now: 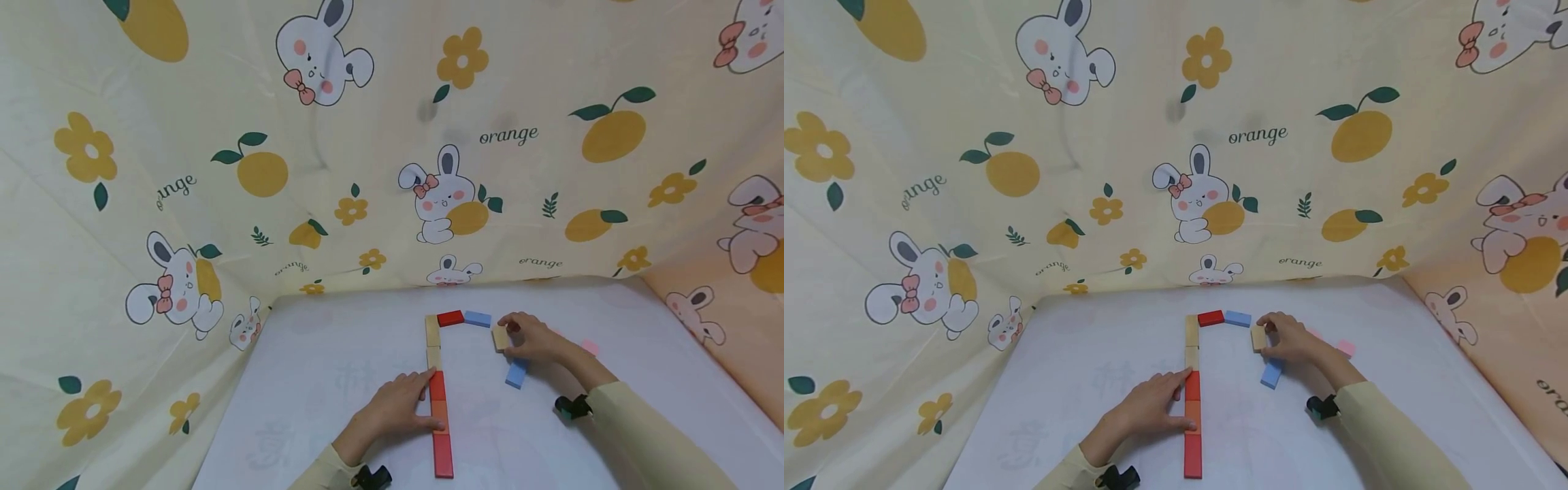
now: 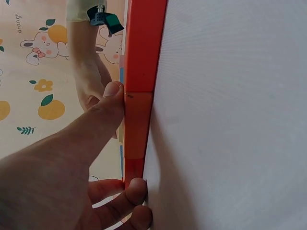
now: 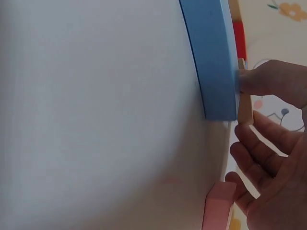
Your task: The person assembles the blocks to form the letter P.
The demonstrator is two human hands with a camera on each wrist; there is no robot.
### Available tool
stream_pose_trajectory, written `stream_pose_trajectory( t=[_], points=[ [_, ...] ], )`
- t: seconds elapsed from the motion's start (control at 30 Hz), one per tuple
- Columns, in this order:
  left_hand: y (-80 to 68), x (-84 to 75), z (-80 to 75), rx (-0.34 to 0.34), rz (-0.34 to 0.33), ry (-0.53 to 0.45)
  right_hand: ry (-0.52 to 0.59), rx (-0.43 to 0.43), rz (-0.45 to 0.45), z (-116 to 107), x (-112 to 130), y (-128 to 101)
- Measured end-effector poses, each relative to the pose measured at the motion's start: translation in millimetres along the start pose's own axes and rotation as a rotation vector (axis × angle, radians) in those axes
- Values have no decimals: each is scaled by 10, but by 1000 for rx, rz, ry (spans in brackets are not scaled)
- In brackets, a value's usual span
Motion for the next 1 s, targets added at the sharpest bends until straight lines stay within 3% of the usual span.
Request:
stream_pose_trajectory(
  t=[1.0],
  points=[
    [11, -8, -4, 6, -5, -4, 11, 31, 4, -17, -27, 74]
  ],
)
Point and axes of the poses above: each hand's wrist, its own y-axis towards the middle knuckle, its own z-axis out of the palm, x = y × z, the point moved 9 cm from there along y, towards the middle knuckle, and after that the axes turned 14 degrees about x, right-handed, at the moved point
